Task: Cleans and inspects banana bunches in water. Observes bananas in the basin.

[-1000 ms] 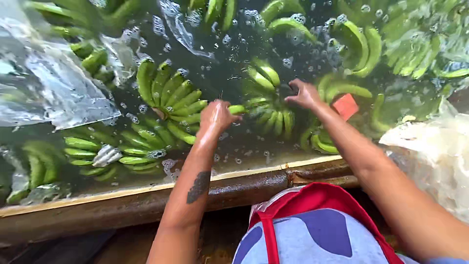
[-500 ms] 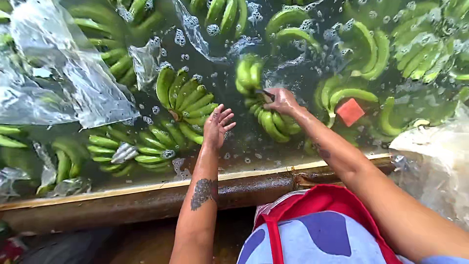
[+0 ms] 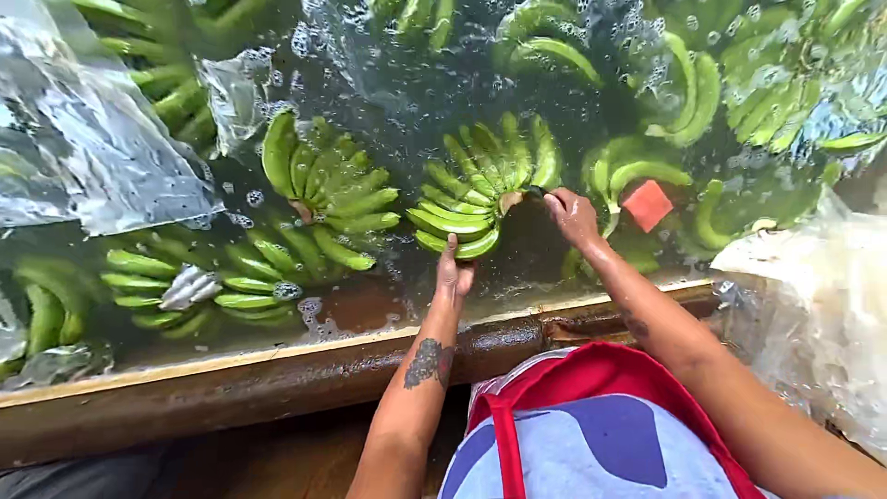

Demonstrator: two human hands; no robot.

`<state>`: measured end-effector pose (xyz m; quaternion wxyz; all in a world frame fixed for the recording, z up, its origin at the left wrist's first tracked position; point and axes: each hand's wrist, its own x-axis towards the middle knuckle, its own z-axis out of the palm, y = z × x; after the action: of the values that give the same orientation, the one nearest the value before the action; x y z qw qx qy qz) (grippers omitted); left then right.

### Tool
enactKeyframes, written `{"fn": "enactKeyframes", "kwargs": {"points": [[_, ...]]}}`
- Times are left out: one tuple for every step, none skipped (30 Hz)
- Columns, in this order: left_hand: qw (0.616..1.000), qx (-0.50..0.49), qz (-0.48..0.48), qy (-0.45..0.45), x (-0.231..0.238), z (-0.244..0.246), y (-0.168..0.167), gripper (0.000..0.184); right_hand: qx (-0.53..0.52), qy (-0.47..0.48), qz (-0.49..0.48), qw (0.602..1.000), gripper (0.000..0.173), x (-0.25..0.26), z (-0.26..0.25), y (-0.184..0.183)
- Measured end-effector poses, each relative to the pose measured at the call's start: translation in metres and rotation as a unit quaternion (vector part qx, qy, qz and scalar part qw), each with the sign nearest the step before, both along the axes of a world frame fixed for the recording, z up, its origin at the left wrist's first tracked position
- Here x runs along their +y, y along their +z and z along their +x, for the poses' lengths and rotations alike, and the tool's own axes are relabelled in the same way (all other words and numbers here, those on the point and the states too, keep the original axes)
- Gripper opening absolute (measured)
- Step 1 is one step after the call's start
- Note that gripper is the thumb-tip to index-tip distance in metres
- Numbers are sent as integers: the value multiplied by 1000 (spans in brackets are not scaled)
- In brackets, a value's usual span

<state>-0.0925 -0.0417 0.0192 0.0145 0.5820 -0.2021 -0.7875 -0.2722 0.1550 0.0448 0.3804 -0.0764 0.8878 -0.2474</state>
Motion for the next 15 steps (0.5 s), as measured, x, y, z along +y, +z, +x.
{"fn": "enactKeyframes", "kwargs": {"points": [[1000,1,7,18,9,-9,9,47,30,-29,-2,999,44,-7,1,-2],[999,0,15,40,17,-18,19,48,58,-43,3,997,42,-15,1,-2],[998,-5,23,63,23,-28,29,49,80,-46,13,996,42,-24,0,-2],[996,-15,33,86,28,-38,39,49,105,-45,21,993,42,-31,-2,-2],[993,-23,44,107,32,-46,47,50,129,-40,26,990,43,-38,-5,-2],[990,-26,54,124,34,-53,56,52,154,-31,29,987,42,-43,-10,-2],[988,-29,62,136,35,-59,63,52,178,-19,28,983,42,-47,-14,-2],[987,-30,67,142,36,-66,70,54,200,-6,28,979,42,-51,-18,-2],[987,-28,69,142,37,-73,74,55,220,5,32,975,41,-55,-23,-3],[987,-26,70,139,38,-79,77,57,227,13,39,973,42,-61,-28,-2],[988,-26,71,138,39,-85,79,58,212,10,49,976,43,-67,-30,1],[988,-28,69,135,40,-88,79,58,172,0,54,984,44,-72,-29,7],[989,-31,67,131,42,-87,79,58,112,-7,53,992,44,-73,-25,13],[990,-31,61,125,43,-85,80,58,64,-9,35,997,44,-68,-22,16],[991,-30,57,119,43,-85,80,58,30,-6,14,999,44,-62,-26,15]]}}
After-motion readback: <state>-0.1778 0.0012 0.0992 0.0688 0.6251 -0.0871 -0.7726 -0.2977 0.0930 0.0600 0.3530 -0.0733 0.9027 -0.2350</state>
